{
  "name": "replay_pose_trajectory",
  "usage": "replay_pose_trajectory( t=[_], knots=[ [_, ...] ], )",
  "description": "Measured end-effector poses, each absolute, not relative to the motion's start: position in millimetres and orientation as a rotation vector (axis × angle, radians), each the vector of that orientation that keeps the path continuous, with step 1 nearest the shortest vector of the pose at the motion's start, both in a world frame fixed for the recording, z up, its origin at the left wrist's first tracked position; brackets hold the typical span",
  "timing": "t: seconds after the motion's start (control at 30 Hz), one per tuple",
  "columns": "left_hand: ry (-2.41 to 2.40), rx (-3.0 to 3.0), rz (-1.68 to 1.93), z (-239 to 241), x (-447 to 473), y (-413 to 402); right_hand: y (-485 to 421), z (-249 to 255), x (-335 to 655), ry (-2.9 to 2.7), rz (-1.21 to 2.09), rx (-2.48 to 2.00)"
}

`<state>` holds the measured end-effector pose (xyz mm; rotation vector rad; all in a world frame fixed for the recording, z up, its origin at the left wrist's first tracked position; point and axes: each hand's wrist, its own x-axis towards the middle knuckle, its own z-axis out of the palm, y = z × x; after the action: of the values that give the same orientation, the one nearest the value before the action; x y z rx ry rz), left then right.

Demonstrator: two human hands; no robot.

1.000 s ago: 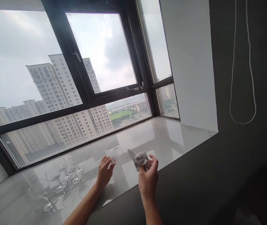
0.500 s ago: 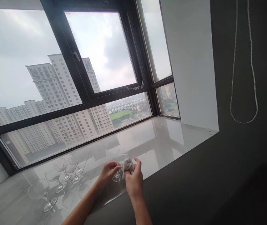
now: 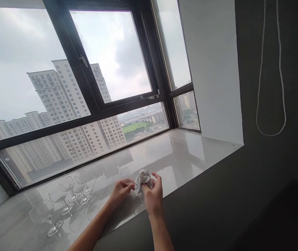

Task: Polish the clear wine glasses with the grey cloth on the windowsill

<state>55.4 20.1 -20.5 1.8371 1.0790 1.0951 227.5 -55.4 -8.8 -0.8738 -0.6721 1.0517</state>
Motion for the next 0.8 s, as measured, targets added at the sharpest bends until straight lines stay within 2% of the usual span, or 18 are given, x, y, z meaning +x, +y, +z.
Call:
replay_pose_trajectory(
  t=[0.23,0.43,0.8],
  knots=[
    [0.88,1.4,1.209,-16.8,48.7,22.4,-47.9,-32.4,232.8,-0.733,0.824,-1.102],
    [0.797,1.164,1.25,-16.9,47.9,22.7,-41.6,-35.5,228.0,-0.765,0.846,-1.138],
    [1.332,1.443,1.517,-19.8,33.9,40.8,-47.6,-23.8,243.7,-0.696,0.824,-1.104]
  ],
)
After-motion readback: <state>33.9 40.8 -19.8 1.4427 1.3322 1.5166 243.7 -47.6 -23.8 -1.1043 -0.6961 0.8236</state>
